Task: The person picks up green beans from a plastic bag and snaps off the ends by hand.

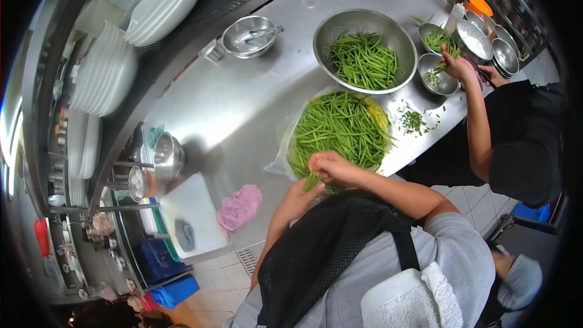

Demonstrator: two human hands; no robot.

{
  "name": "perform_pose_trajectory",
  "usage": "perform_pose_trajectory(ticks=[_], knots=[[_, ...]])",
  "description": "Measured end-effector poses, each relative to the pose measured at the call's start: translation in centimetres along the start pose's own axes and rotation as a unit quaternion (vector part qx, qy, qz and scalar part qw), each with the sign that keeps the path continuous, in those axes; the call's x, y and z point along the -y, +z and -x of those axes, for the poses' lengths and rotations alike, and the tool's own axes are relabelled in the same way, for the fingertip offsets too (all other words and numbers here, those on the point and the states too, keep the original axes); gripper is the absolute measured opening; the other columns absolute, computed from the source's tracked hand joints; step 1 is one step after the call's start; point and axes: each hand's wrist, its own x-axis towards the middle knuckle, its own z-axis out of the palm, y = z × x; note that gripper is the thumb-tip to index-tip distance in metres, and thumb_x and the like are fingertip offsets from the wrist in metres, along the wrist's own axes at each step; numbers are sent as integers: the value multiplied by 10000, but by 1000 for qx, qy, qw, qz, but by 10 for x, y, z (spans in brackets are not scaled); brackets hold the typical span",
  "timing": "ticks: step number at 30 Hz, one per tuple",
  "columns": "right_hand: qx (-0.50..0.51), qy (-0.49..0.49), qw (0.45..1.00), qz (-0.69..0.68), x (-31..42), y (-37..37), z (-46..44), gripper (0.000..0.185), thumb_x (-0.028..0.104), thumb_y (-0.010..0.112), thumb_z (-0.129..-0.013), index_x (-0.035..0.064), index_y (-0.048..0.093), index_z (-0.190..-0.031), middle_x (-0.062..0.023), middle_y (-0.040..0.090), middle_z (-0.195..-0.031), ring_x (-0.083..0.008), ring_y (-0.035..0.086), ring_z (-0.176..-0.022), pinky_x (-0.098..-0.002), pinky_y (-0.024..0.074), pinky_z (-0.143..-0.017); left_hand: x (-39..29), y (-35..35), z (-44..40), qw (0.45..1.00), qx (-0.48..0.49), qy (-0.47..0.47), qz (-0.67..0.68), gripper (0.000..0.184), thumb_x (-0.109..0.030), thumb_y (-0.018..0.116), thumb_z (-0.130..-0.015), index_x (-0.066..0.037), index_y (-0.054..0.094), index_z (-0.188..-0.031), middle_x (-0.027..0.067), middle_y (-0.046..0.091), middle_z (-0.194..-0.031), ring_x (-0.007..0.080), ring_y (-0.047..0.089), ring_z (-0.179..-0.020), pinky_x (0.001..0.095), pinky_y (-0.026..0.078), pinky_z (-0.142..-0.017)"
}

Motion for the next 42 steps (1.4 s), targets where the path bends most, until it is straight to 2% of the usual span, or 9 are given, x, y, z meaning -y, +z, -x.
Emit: perform_pose_trajectory(ticks=[4, 10, 12, 16, 19, 22, 27, 33, 42], knots=[[-21, -13, 998, -49, 8, 8, 2, 93, 87, 519, -977, 53, 605, -991, 12, 553, -768, -49, 366, -567, -236, 258, -461, 6, -6, -3, 997, 6, -36, 67, 258, -287, 672, -1015, -62, 663, -1141, -65, 520, -715, 48, 437, -610, 236, 350, -542], [37, -142, 968, 206, 16, 10, 3, 100, 101, 541, -1002, 82, 598, -1082, 49, 500, -747, -36, 343, -577, -216, 240, -499, 1, -15, 2, 993, 13, -66, 95, 224, -294, 692, -1001, -81, 632, -964, -60, 508, -681, 52, 442, -556, 240, 351, -498], [97, 64, 992, 41, 33, 8, 12, 95, 79, 548, -1002, 57, 612, -1069, 50, 531, -779, -50, 412, -601, -221, 313, -512, -2, -16, 4, 992, 25, -63, 105, 235, -300, 695, -999, -89, 621, -928, -59, 511, -675, 53, 448, -551, 244, 358, -492], [130, 49, 985, 105, 12, -7, 2, 95, 77, 578, -972, 46, 616, -1053, 49, 513, -752, -81, 467, -620, -271, 394, -546, -7, -14, 8, 992, 83, -42, 88, 235, -295, 687, -1008, -87, 613, -927, -63, 493, -672, 48, 427, -549, 236, 331, -487], [49, -102, 847, 519, 10, -6, 7, 152, 63, 596, -892, 31, 628, -1037, -19, 594, -741, -112, 550, -657, -306, 455, -609, -15, -14, 11, 990, 72, -53, 106, 219, -276, 676, -1016, -74, 616, -957, -70, 474, -674, 41, 395, -544, 226, 295, -485], [-44, -223, 883, 410, -3, -9, -2, 159, 47, 562, -903, 29, 649, -1034, -35, 631, -764, -119, 582, -690, -315, 473, -634, -22, -18, 11, 990, 39, -65, 115, 219, -274, 674, -1018, -67, 627, -963, -70, 484, -676, 40, 402, -544, 227, 308, -486], [16, -48, 981, 190, 40, -4, 10, 282, 178, 476, -1002, 57, 701, -1122, -13, 607, -773, -96, 544, -704, -252, 445, -628, -11, -27, 5, 998, 4, -39, -50, 279, -308, 671, -1011, -30, 663, -1039, -30, 564, -726, 72, 498, -643, 266, 416, -569], [33, -149, 913, 379, 29, 22, 15, 256, 227, 687, -968, -13, 733, -1045, -118, 739, -952, -188, 680, -847, -351, 535, -778, 14, -28, -5, 993, -19, 42, -107, 343, -267, 684, -989, 25, 658, -1166, 31, 667, -877, 130, 579, -810, 317, 488, -742], [34, -282, 762, 582, 29, 34, 18, 178, 140, 684, -901, 17, 751, -1011, -181, 701, -922, -384, 686, -858, -463, 551, -775, 4, -26, -2, 980, -29, -15, -197, 351, -211, 716, -956, 1, 662, -1230, 135, 743, -1075, 191, 657, -993, 359, 509, -907]])
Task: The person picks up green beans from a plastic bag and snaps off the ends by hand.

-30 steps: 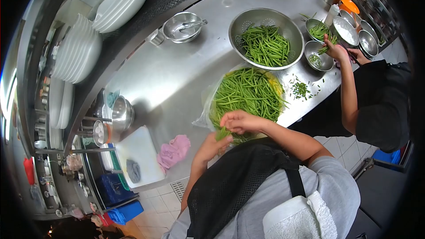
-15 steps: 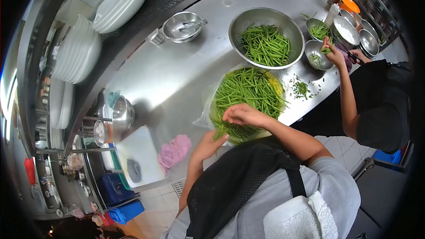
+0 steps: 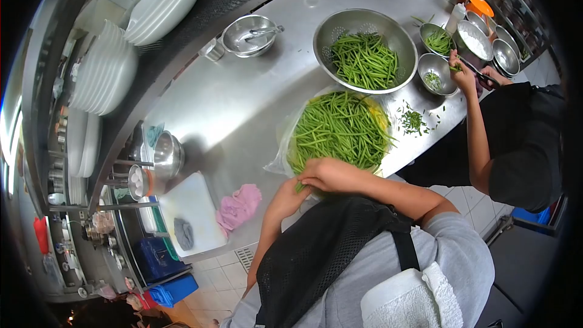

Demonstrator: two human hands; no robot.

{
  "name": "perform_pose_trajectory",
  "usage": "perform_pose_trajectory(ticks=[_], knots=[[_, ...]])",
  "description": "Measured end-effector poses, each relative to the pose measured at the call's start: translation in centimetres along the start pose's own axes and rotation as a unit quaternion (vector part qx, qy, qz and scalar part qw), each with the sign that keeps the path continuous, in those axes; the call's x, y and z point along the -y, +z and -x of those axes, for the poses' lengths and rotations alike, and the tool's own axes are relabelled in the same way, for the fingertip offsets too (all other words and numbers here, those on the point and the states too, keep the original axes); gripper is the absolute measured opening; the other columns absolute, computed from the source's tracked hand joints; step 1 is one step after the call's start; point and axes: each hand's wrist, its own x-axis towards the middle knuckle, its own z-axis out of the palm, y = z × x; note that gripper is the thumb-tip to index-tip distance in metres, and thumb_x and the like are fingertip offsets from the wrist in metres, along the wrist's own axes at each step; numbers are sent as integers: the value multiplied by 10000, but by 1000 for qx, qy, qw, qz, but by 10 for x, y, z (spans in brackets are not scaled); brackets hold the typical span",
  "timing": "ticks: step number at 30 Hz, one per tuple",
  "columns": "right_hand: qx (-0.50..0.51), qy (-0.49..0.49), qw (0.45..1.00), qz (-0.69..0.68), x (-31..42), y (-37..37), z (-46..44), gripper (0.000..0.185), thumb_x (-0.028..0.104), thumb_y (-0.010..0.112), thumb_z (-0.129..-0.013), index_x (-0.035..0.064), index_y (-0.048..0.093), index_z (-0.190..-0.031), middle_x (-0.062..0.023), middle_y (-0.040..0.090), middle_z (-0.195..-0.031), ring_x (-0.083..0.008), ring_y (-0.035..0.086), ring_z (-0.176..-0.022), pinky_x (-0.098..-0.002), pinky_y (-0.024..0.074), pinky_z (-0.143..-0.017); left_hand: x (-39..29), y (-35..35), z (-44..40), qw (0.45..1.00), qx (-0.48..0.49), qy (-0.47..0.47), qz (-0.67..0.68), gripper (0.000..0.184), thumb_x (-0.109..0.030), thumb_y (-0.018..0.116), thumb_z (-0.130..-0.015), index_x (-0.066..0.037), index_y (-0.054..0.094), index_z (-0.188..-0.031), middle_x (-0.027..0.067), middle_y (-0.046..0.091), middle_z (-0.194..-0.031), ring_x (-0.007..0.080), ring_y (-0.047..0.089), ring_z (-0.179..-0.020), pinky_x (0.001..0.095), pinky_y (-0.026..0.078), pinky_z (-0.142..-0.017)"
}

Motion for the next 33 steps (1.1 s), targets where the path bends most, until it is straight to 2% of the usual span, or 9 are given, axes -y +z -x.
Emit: perform_pose_trajectory(ticks=[2, 5, 9, 14, 16, 18, 22, 26, 33], knots=[[28, 16, 999, 43, 10, -3, 2, 162, 129, 675, -891, 15, 740, -986, -179, 696, -923, -385, 689, -846, -472, 552, -767, 19, 5, -5, 996, -42, 73, -42, 340, -204, 692, -913, 2, 671, -1183, 236, 724, -1019, 378, 700, -931, 424, 529, -834], [63, 29, 992, 110, 7, 5, 6, 143, 115, 665, -864, 14, 718, -950, -177, 686, -921, -390, 691, -815, -488, 552, -748, 4, 4, -2, 995, -47, 26, -78, 307, -190, 655, -912, 20, 665, -1136, 288, 695, -1043, 457, 673, -963, 464, 525, -832], [74, 39, 987, 135, 7, 8, 5, 152, 107, 670, -799, 11, 713, -910, -186, 687, -892, -397, 690, -785, -494, 552, -734, -8, 10, 1, 991, -37, -45, -121, 301, -188, 617, -928, 29, 648, -1134, 310, 684, -1039, 490, 655, -976, 497, 514, -833], [20, 49, 998, 18, -14, 19, 8, 150, 144, 681, -820, -4, 665, -805, -133, 655, -795, -312, 661, -714, -413, 522, -634, 12, 21, -1, 992, -75, 42, -90, 339, -156, 594, -932, 22, 614, -1220, 343, 663, -1062, 530, 610, -1045, 524, 504, -860], [-3, 68, 997, -43, -28, 26, 6, 160, 146, 675, -834, -8, 665, -792, -102, 663, -777, -271, 652, -687, -388, 514, -618, 7, 24, 1, 991, -93, 46, -86, 340, -169, 596, -955, 26, 606, -1234, 329, 675, -1068, 515, 635, -1014, 519, 509, -858], [-101, 211, 913, -333, -36, 30, 0, 142, 141, 635, -880, 19, 683, -824, -28, 655, -779, -157, 584, -634, -308, 460, -560, 8, 29, -3, 989, -112, 50, -83, 343, -181, 598, -978, 30, 598, -1249, 315, 688, -1074, 501, 659, -983, 513, 514, -855], [-171, 272, 779, -539, -37, -8, -2, 186, 172, 468, -968, 85, 551, -825, 37, 435, -670, -67, 340, -538, -238, 273, -470, 13, 20, -11, 962, -142, 13, 231, 265, -240, 599, -1037, -6, 606, -1162, 130, 671, -920, 283, 645, -821, 427, 522, -764], [-264, 226, 797, -494, -47, -43, 14, 199, 198, 465, -996, 99, 538, -839, 38, 447, -682, -73, 371, -545, -237, 285, -473, 19, -4, -5, 814, -40, 1, 580, 183, -214, 605, -1045, -75, 583, -1163, 17, 558, -875, 170, 581, -833, 343, 516, -779], [-313, 332, 873, -171, -107, -101, 80, 247, 308, 633, -1003, 64, 675, -990, -10, 594, -736, -108, 529, -609, -280, 427, -551, 30, -10, -10, 731, -97, -9, 676, 161, -148, 596, -1035, -77, 604, -1180, 79, 664, -1148, 246, 652, -1080, 454, 536, -1008]])
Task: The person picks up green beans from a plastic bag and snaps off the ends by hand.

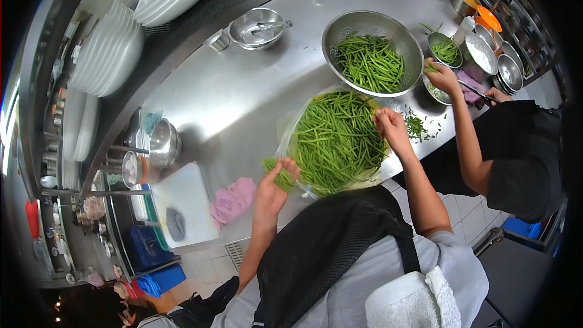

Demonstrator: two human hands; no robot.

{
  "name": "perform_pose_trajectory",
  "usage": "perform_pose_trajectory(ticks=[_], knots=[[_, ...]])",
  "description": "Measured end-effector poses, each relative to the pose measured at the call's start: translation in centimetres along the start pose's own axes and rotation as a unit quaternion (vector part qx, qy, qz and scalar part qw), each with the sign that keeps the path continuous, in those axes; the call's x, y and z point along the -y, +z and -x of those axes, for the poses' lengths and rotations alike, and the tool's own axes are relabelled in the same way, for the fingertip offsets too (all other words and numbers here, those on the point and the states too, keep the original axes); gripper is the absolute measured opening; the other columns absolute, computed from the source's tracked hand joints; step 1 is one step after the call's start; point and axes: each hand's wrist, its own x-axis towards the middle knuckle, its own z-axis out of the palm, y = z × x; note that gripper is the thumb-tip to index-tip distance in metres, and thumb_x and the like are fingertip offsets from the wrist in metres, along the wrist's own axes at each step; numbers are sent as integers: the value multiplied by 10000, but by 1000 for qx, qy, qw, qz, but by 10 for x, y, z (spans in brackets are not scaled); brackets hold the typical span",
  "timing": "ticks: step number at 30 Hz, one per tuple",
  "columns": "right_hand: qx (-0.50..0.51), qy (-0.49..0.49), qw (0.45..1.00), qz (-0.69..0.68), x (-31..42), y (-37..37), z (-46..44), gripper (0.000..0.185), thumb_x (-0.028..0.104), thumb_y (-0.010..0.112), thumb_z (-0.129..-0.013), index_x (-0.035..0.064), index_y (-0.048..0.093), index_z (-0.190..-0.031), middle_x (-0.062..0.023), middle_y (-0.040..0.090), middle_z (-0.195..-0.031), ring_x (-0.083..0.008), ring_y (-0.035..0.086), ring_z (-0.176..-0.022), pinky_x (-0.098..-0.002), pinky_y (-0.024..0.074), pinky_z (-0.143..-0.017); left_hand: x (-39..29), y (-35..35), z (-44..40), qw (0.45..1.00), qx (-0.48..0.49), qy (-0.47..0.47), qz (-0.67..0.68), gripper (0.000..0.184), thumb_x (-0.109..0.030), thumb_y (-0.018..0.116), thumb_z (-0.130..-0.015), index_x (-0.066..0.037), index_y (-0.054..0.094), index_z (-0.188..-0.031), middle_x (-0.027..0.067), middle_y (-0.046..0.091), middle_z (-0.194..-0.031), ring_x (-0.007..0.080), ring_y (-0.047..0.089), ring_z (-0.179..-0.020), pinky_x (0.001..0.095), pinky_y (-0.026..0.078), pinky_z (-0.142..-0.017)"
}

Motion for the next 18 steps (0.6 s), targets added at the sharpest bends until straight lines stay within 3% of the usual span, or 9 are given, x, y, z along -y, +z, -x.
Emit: perform_pose_trajectory(ticks=[1, 2, 3, 4, 5, 7, 10, 13, 18], knots=[[-1, -33, 988, 151, -3, -7, -2, 259, 288, 653, -984, 45, 701, -1061, -73, 671, -819, -176, 620, -685, -334, 509, -625, 1, 0, -2, 1000, 8, 9, 0, 163, -147, 600, -1033, -81, 611, -1182, 105, 645, -1247, 264, 628, -1161, 472, 506, -1058], [-2, -33, 988, 153, -9, -10, 1, 259, 288, 653, -984, 45, 701, -1061, -73, 671, -819, -176, 620, -685, -334, 509, -625, 2, 1, -4, 1000, 16, 18, -1, 165, -146, 605, -1030, -84, 617, -1183, 131, 627, -1345, 283, 604, -1243, 491, 476, -1108], [-80, -162, 907, 381, -8, -9, 13, 272, 253, 666, -961, 34, 705, -1118, -150, 685, -970, -265, 645, -861, -396, 519, -770, 2, 4, -4, 1000, 17, 17, -1, 165, -146, 605, -1030, -84, 617, -1183, 131, 627, -1345, 283, 604, -1243, 491, 476, -1108], [-151, -277, 753, 578, -5, -7, 22, 308, 219, 678, -937, 23, 708, -1174, -228, 698, -1120, -354, 669, -1036, -457, 528, -914, 2, 9, -2, 999, 34, 23, -20, 163, -143, 608, -1029, -92, 619, -1183, 147, 589, -1407, 298, 581, -1279, 498, 466, -1118], [-153, -277, 752, 578, 2, -3, 25, 308, 219, 678, -937, 23, 708, -1174, -228, 698, -1120, -354, 669, -1036, -457, 528, -914, 1, 14, -1, 997, 52, 31, -40, 161, -140, 610, -1028, -99, 620, -1183, 164, 552, -1469, 314, 559, -1315, 504, 457, -1127], [-53, -190, 896, 398, 17, 13, 30, 305, 172, 683, -910, 20, 717, -1172, -275, 618, -1326, -439, 544, -1279, -487, 438, -1084, 2, 21, 1, 996, 60, 37, -46, 165, -139, 608, -1030, -100, 614, -1190, 180, 512, -1506, 332, 543, -1335, 509, 453, -1130], [85, -135, 953, 259, 50, 46, 43, 329, 213, 660, -953, -5, 709, -1195, -217, 708, -1203, -369, 690, -1082, -419, 526, -974, 8, 27, 3, 995, 68, 53, -59, 190, -131, 579, -1045, -72, 563, -1225, 228, 460, -1541, 379, 501, -1379, 521, 446, -1129], [249, -102, 957, 110, 79, 81, 59, 338, 249, 622, -1009, -6, 705, -1214, -175, 758, -1039, -246, 726, -949, -350, 547, -883, 11, 37, 7, 992, 66, 71, -80, 202, -124, 548, -1062, -38, 520, -1243, 261, 444, -1541, 406, 475, -1403, 524, 442, -1130], [395, -87, 912, 71, 83, 117, 61, 293, 221, 595, -1011, -22, 704, -1134, -142, 756, -941, -213, 701, -811, -356, 543, -768, 14, 46, 14, 988, 71, 86, -111, 164, -118, 581, -1045, -78, 554, -1202, 254, 399, -1576, 392, 465, -1415, 515, 431, -1148]])
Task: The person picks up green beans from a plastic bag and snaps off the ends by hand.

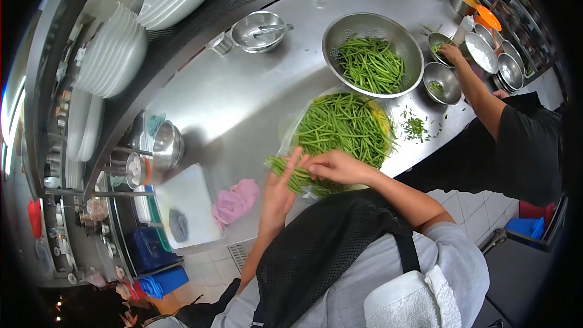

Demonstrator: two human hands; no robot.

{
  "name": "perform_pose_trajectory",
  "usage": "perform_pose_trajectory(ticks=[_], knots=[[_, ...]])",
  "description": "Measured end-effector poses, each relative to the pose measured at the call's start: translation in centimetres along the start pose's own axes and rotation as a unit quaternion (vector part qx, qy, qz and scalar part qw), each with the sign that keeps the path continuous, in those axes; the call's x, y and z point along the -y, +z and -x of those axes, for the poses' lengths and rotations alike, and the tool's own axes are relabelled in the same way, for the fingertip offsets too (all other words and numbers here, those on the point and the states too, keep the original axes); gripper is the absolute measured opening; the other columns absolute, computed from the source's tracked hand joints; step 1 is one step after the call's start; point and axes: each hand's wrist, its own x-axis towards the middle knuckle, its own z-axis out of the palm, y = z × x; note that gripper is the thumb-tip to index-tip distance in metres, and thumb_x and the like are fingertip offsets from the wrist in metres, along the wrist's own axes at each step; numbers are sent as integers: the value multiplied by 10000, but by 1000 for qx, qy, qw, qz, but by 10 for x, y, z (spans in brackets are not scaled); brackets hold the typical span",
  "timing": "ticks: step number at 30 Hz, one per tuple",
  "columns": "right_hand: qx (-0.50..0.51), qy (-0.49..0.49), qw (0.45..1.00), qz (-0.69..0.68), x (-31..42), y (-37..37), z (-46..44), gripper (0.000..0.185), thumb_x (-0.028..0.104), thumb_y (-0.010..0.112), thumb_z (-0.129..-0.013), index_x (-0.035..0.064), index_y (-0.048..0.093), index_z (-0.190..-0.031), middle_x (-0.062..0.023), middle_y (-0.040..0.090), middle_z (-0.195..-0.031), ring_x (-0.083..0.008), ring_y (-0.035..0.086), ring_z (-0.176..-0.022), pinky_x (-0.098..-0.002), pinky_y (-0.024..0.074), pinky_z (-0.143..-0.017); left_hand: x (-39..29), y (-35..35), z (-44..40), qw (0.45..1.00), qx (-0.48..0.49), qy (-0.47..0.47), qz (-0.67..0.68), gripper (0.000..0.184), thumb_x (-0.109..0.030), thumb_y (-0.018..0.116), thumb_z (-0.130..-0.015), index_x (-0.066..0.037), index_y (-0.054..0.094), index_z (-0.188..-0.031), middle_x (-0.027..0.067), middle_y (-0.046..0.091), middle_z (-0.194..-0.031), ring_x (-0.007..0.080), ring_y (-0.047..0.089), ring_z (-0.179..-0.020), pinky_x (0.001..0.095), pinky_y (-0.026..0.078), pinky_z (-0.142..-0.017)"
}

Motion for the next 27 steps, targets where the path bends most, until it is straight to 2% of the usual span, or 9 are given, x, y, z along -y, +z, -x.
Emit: perform_pose_trajectory(ticks=[7, 10, 12, 13, 15, 19, 21, 25, 27], knots=[[17, -11, 996, 85, -3, 4, -8, 224, 152, 592, -946, -30, 693, -1029, -152, 739, -852, -219, 680, -712, -374, 533, -703, 5, 8, 7, 995, -18, 70, -64, 149, -121, 583, -1048, -51, 537, -1171, 276, 423, -1551, 391, 483, -1400, 502, 428, -1146], [1, -24, 998, 64, -22, 11, -14, 218, 172, 589, -969, -8, 712, -972, -79, 710, -773, -141, 631, -671, -309, 504, -645, 1, 12, 10, 992, -25, 87, -85, 147, -121, 585, -1048, -48, 535, -1166, 277, 442, -1535, 381, 505, -1379, 500, 438, -1134], [-58, 55, 973, -215, -36, 19, -22, 191, 147, 580, -981, -2, 699, -971, -55, 687, -763, -123, 605, -636, -271, 492, -606, 1, 13, 9, 991, -30, 92, -97, 148, -123, 587, -1047, -50, 534, -1164, 274, 456, -1522, 373, 517, -1366, 499, 443, -1128], [-58, 55, 973, -215, -40, 23, -24, 191, 147, 580, -981, -2, 699, -971, -55, 687, -763, -123, 605, -636, -271, 492, -606, 4, 12, 8, 992, -16, 103, -72, 151, -132, 588, -1047, -59, 534, -1168, 257, 475, -1508, 362, 526, -1354, 497, 444, -1130], [-95, 94, 886, -444, -44, 34, -28, 166, 129, 565, -995, 24, 690, -967, 10, 621, -734, -76, 537, -613, -224, 454, -582, 6, 11, 6, 992, -1, 114, -47, 154, -141, 589, -1047, -68, 534, -1171, 240, 494, -1494, 350, 535, -1342, 495, 444, -1131], [-129, 90, 798, -582, -48, 35, -32, 118, 95, 534, -988, 31, 626, -953, 4, 579, -745, -94, 534, -637, -248, 458, -588, 5, 6, 4, 995, -28, 91, 38, 136, -167, 569, -1060, -100, 545, -1175, 195, 509, -1486, 333, 522, -1352, 501, 421, -1155], [-130, 75, 804, -575, -52, 24, -31, 109, 83, 509, -982, 36, 603, -957, -4, 570, -752, -102, 540, -650, -254, 472, -609, 1, 4, 3, 994, -31, 89, 56, 128, -172, 560, -1065, -108, 550, -1175, 186, 503, -1492, 331, 515, -1359, 504, 414, -1161], [-104, 73, 873, -470, -49, 21, -29, 179, 97, 468, -992, 39, 637, -988, -13, 604, -783, -107, 562, -687, -267, 505, -673, -2, 4, 2, 995, -20, 99, 11, 117, -156, 551, -1068, -108, 554, -1175, 197, 484, -1506, 336, 505, -1369, 510, 415, -1159], [-29, 54, 949, -308, -53, 22, -28, 232, 115, 454, -1010, 28, 668, -1033, -16, 631, -814, -105, 579, -711, -266, 507, -678, -2, 8, 1, 995, -20, 100, 3, 116, -148, 551, -1067, -106, 554, -1175, 199, 483, -1507, 337, 507, -1367, 509, 419, -1153]])
